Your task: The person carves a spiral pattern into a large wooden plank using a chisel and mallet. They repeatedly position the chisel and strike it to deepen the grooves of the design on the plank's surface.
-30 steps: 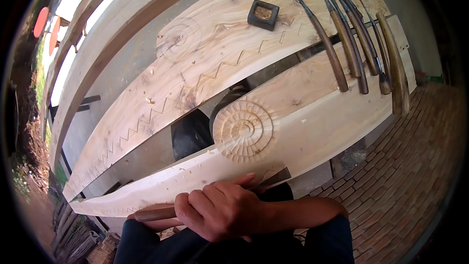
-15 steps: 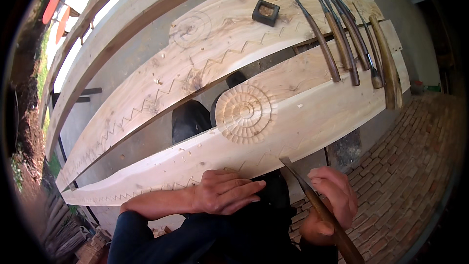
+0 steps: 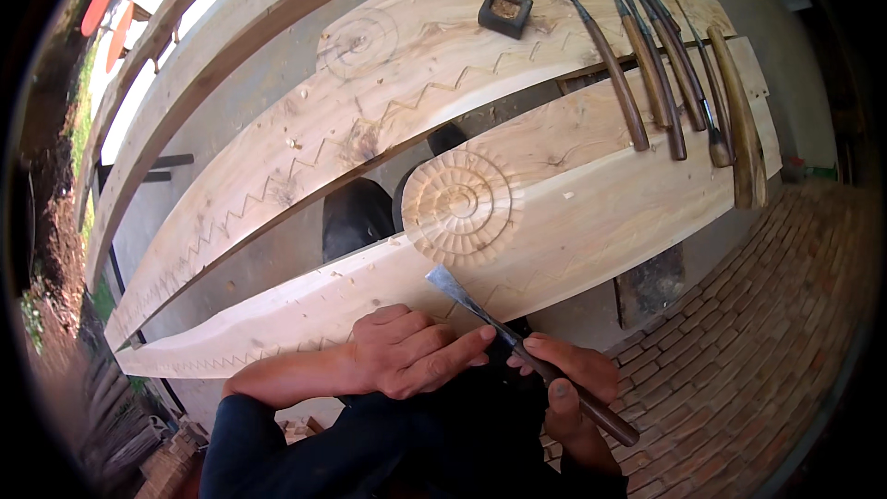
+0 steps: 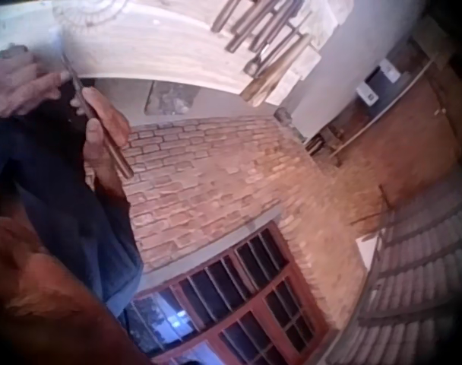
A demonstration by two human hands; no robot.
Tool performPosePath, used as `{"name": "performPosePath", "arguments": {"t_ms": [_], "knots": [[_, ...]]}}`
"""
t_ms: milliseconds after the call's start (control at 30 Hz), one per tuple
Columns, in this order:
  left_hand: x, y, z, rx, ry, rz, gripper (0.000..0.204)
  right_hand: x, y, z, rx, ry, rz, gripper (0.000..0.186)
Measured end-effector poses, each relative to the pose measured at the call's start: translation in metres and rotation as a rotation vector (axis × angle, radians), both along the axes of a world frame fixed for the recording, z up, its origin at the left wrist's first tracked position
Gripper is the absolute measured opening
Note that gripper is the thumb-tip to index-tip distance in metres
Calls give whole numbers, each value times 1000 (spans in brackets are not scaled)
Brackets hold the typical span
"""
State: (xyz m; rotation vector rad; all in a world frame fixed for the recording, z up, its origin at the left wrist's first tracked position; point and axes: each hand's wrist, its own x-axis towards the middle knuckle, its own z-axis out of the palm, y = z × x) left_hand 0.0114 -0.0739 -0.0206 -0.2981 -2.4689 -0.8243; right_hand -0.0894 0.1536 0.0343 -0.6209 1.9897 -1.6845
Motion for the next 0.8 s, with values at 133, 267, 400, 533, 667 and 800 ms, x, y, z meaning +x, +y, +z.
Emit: {"name": "performPosePath", "arguments": {"t_ms": [133, 267, 400, 533, 667, 800], "knots": [[-22, 20, 13, 115, 60, -25, 68, 2, 30, -34, -54, -79, -96, 47], [-68, 34, 0, 257, 3, -194, 84, 12, 56, -50, -20, -227, -228, 43], [-82, 40, -22, 289, -102, -290, 78, 4, 52, -52, 92, -146, -139, 44], [-85, 38, -24, 328, -149, -315, 68, -11, 43, -44, 72, -122, 7, 41], [-88, 38, -25, 382, -132, -323, 65, -20, 35, -30, 211, -40, 36, 35], [-87, 36, -25, 405, -156, -348, 64, -20, 38, -26, 254, 53, 28, 27]]}}
